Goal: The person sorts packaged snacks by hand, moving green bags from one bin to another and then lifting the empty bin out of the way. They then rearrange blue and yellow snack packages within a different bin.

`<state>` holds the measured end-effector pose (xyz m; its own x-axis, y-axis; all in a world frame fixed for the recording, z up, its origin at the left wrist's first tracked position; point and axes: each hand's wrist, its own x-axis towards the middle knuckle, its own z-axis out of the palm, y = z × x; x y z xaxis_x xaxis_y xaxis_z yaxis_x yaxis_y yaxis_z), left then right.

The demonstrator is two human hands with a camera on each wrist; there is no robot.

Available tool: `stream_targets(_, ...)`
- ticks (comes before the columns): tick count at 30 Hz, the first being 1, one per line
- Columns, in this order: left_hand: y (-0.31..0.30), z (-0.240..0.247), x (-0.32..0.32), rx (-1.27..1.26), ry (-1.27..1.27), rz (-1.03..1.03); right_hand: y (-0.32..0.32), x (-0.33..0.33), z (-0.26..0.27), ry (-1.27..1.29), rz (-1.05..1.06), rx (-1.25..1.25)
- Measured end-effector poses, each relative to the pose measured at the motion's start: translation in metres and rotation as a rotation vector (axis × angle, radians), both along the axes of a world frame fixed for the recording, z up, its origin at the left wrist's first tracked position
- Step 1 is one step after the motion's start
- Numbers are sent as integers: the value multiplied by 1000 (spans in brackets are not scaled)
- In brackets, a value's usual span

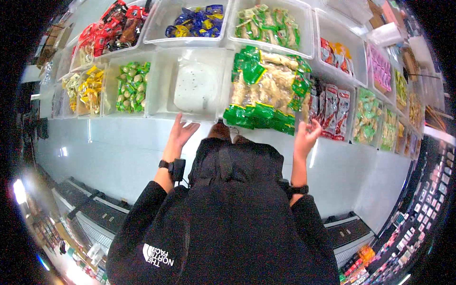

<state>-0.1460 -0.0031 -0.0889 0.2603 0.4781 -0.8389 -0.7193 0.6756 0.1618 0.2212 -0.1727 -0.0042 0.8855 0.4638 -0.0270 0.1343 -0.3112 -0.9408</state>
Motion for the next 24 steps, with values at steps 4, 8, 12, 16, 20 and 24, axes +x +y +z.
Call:
stream_targets(4, 14, -41, -5, 203, 29, -201, -10, -29, 13, -8, -4, 10)
stream_targets(8, 6, -15, -6, 110, 93, -173, -2, -60, 51, 67, 48, 7)
stream_targets(12, -27, 22, -24, 145, 2, -193, 13, -80, 56, 117, 209, 30)
stream_targets(16, -58, 88, -55, 203, 43, -259, 39, -105, 64, 182, 469, 26)
stream_targets(20, -98, 96, -104, 292, 46, -278, 88, -154, 95, -66, 668, 179)
stream_targets(24, -136, 100, -153, 407, 72, -271, 135, -204, 143, -235, 1224, -55)
